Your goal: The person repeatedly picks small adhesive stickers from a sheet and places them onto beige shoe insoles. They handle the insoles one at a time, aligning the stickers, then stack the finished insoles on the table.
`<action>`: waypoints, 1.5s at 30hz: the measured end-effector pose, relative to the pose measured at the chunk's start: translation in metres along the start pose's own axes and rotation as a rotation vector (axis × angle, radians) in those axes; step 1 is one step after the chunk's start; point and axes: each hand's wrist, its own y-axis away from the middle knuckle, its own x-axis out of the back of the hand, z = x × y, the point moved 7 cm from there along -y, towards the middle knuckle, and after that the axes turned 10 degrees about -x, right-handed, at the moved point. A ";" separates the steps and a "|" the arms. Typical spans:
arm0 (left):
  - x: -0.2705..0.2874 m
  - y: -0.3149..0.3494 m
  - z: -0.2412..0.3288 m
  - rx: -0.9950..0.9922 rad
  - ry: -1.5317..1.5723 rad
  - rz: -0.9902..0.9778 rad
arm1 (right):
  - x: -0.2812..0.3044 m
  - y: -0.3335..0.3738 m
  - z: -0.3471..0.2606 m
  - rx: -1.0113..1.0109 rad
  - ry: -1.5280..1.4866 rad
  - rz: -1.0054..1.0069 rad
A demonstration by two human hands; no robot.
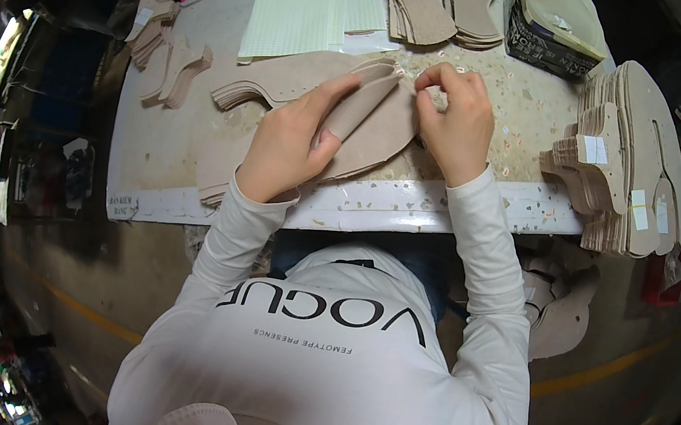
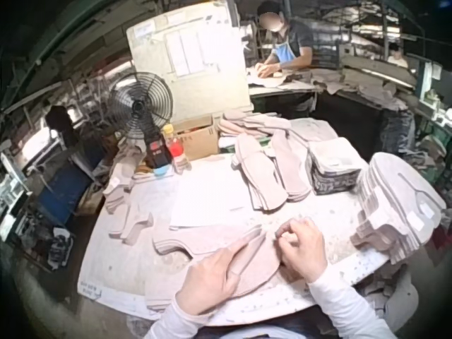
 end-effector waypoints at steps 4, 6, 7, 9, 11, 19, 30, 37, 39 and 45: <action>-0.010 0.000 0.011 -0.080 -0.204 -0.125 | -0.030 0.024 -0.006 -0.052 -0.199 -0.349; -0.011 0.001 0.016 -0.081 -0.225 -0.102 | -0.028 0.028 -0.017 0.131 -0.037 -0.233; -0.012 0.001 0.017 -0.069 -0.230 -0.102 | -0.027 0.030 -0.021 0.215 0.041 -0.182; -0.012 0.001 0.017 -0.061 -0.232 -0.099 | -0.027 0.028 -0.018 0.195 0.042 -0.143; -0.013 0.001 0.017 -0.060 -0.206 -0.125 | -0.024 0.021 -0.009 0.119 -0.019 -0.129; -0.004 0.003 0.002 -0.021 0.034 -0.105 | 0.002 0.002 0.018 -0.165 -0.257 -0.083; -0.004 0.006 0.003 -0.001 -0.067 -0.035 | -0.034 0.020 -0.019 0.056 -0.159 -0.265; -0.012 0.009 0.017 -0.103 -0.172 -0.019 | -0.005 0.005 0.002 -0.051 -0.211 -0.080; -0.010 0.009 0.012 -0.107 -0.093 -0.007 | 0.000 0.003 0.007 -0.098 -0.234 -0.059; 0.004 0.002 -0.001 -0.010 0.147 0.235 | -0.030 0.026 -0.002 -0.145 -0.492 -0.308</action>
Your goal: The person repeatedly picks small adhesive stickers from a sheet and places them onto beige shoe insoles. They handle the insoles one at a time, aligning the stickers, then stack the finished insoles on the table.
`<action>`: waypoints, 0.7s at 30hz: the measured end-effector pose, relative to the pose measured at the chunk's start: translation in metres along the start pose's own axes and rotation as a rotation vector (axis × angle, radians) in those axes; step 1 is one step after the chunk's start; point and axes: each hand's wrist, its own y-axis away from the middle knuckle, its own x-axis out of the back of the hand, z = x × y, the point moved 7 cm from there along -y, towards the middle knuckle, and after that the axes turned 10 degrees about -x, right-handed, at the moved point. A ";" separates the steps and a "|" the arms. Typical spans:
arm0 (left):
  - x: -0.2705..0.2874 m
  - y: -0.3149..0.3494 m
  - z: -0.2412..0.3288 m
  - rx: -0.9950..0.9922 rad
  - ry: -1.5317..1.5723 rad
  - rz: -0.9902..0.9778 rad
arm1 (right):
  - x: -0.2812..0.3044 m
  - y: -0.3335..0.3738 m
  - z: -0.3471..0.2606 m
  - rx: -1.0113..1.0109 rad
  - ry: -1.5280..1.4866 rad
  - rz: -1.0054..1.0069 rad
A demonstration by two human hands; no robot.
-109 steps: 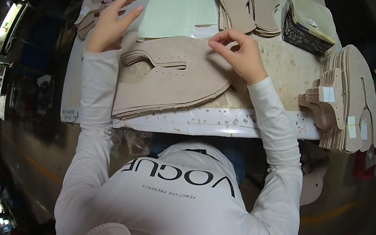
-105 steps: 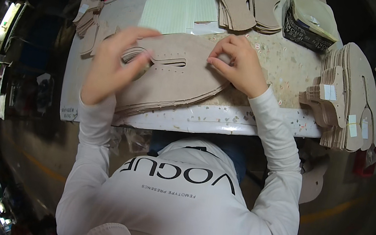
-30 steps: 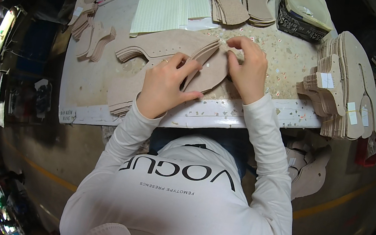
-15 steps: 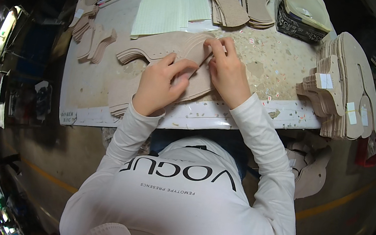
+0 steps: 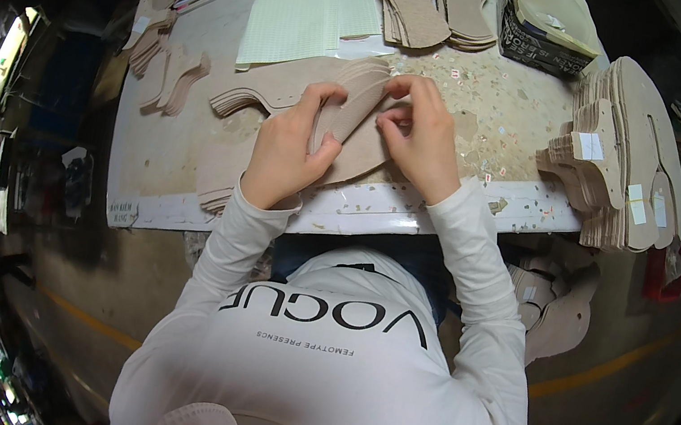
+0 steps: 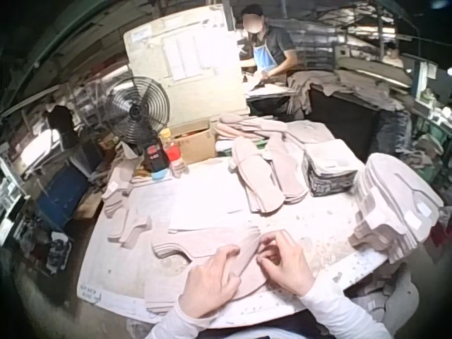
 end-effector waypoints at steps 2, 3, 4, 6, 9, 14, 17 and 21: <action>-0.009 0.002 0.001 0.009 -0.186 -0.176 | -0.006 0.000 0.000 0.052 0.179 0.042; -0.014 0.005 0.000 0.045 -0.290 -0.280 | -0.006 -0.001 0.001 0.061 0.233 0.062; -0.014 0.006 0.007 -0.020 -0.301 -0.265 | -0.005 -0.003 0.003 0.047 0.276 0.079; -0.016 0.009 0.018 -0.087 -0.337 -0.252 | 0.006 -0.007 0.003 0.052 0.246 0.099; -0.017 0.011 0.023 -0.114 -0.382 -0.246 | 0.029 -0.014 0.001 0.041 0.203 0.213; -0.011 0.006 0.001 0.006 -0.175 -0.268 | 0.033 -0.017 0.001 -0.072 0.174 0.172; -0.004 0.002 -0.006 0.046 -0.053 -0.152 | 0.001 -0.009 -0.011 0.062 0.202 -0.006; -0.012 0.007 -0.003 0.069 -0.194 -0.231 | -0.017 -0.005 -0.015 0.144 0.361 -0.011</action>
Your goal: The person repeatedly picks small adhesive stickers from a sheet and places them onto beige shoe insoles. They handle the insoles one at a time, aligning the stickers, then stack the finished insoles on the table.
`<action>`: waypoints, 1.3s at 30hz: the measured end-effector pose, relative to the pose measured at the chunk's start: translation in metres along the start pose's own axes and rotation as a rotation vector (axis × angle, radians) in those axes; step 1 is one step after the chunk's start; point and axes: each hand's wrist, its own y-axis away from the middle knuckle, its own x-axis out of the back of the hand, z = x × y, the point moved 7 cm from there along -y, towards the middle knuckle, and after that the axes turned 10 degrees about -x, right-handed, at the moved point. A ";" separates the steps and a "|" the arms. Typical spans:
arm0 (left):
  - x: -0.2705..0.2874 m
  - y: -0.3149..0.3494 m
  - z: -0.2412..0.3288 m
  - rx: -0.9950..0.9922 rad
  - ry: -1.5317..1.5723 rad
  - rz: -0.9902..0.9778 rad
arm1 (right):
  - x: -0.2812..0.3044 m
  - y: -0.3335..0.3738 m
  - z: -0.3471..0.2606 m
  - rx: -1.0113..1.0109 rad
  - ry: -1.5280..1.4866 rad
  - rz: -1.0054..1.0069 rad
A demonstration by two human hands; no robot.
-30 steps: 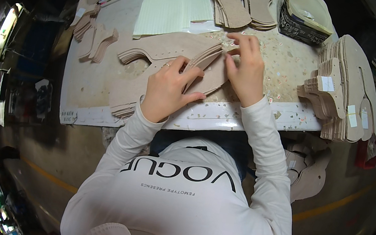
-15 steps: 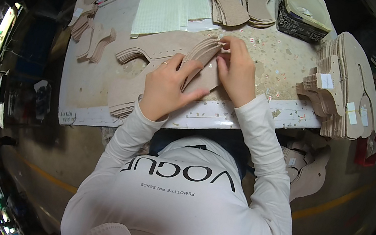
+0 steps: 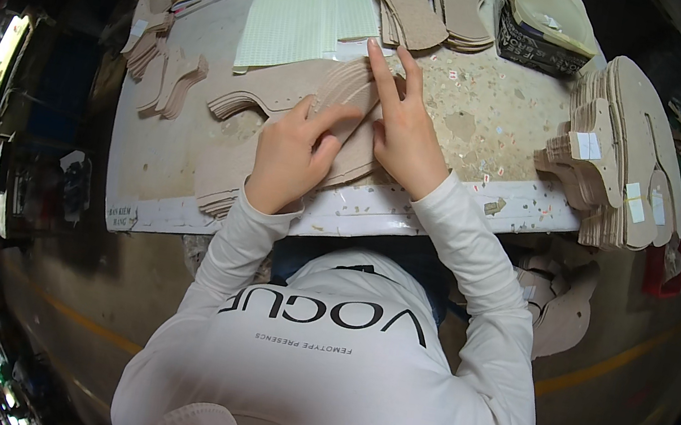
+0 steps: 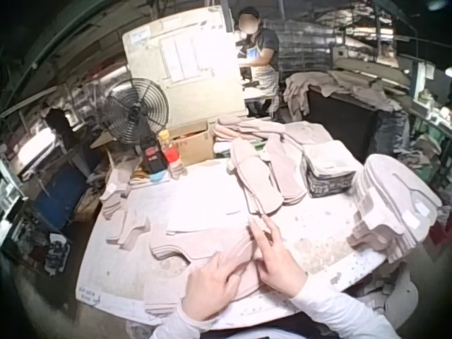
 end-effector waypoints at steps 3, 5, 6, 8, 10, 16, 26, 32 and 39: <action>-0.004 0.004 0.012 -0.049 -0.086 0.020 | 0.004 -0.005 0.005 -0.005 0.107 0.107; -0.003 0.006 0.022 -0.132 -0.178 0.091 | 0.015 -0.007 0.012 -0.039 0.108 0.178; -0.006 0.008 0.024 -0.137 -0.215 0.077 | 0.021 -0.008 0.018 -0.069 0.071 0.196; -0.007 0.008 0.024 -0.164 -0.211 0.094 | 0.034 -0.009 0.027 -0.131 0.007 0.228; -0.007 0.008 0.020 -0.141 -0.174 0.087 | 0.041 -0.008 0.033 -0.170 -0.015 0.218; -0.003 0.004 0.005 -0.021 -0.074 0.095 | 0.004 0.004 0.018 -0.153 -0.385 -0.058; -0.009 0.007 0.030 -0.207 -0.214 0.089 | 0.024 0.005 0.031 -0.113 -0.098 0.192; -0.001 0.005 0.013 -0.035 -0.049 0.068 | 0.039 0.017 0.047 -0.269 -0.163 0.288; 0.037 0.005 0.022 0.059 0.164 0.134 | -0.016 0.042 0.052 -0.617 -0.860 -0.013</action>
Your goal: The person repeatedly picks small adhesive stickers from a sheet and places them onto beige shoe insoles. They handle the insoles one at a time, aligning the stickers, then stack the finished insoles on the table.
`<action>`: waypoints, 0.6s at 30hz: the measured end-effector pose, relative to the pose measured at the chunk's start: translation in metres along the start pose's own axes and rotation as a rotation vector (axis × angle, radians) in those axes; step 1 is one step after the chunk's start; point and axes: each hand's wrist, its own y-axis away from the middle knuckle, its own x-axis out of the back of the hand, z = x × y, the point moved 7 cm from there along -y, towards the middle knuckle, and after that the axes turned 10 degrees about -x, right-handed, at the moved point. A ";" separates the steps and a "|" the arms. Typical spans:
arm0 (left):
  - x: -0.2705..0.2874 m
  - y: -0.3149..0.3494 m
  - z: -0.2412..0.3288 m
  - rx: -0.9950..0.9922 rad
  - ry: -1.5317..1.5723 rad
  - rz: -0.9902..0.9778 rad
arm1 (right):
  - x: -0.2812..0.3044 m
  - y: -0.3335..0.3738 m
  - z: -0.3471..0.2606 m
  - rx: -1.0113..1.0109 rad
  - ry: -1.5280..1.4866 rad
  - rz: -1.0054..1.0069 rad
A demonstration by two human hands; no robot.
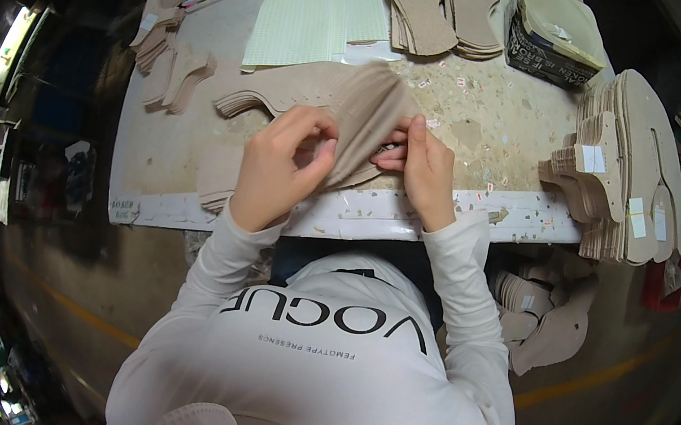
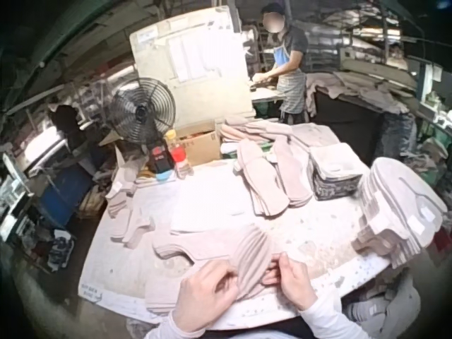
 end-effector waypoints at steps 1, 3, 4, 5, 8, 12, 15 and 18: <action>0.008 0.001 0.000 0.062 0.074 -0.003 | 0.000 -0.001 -0.004 0.048 0.214 0.039; 0.037 -0.001 0.001 0.007 -0.124 -0.043 | -0.001 0.001 -0.003 0.045 0.195 0.055; 0.053 0.001 -0.003 -0.002 -0.219 -0.068 | 0.000 0.002 -0.004 0.059 0.177 0.064; 0.067 -0.005 -0.014 -0.009 -0.267 -0.048 | -0.001 0.004 -0.004 0.060 0.206 0.070; 0.093 -0.045 -0.076 -0.024 -0.462 0.030 | -0.006 0.008 -0.006 0.105 0.255 0.041; 0.082 -0.098 -0.204 0.395 -0.460 -0.201 | -0.010 0.013 -0.006 0.226 0.347 0.039; 0.053 -0.118 -0.257 0.445 -0.114 -0.242 | -0.009 0.020 -0.002 0.306 0.343 0.030; 0.059 -0.135 -0.270 0.385 -0.308 -0.144 | -0.006 0.028 0.006 0.293 0.230 -0.007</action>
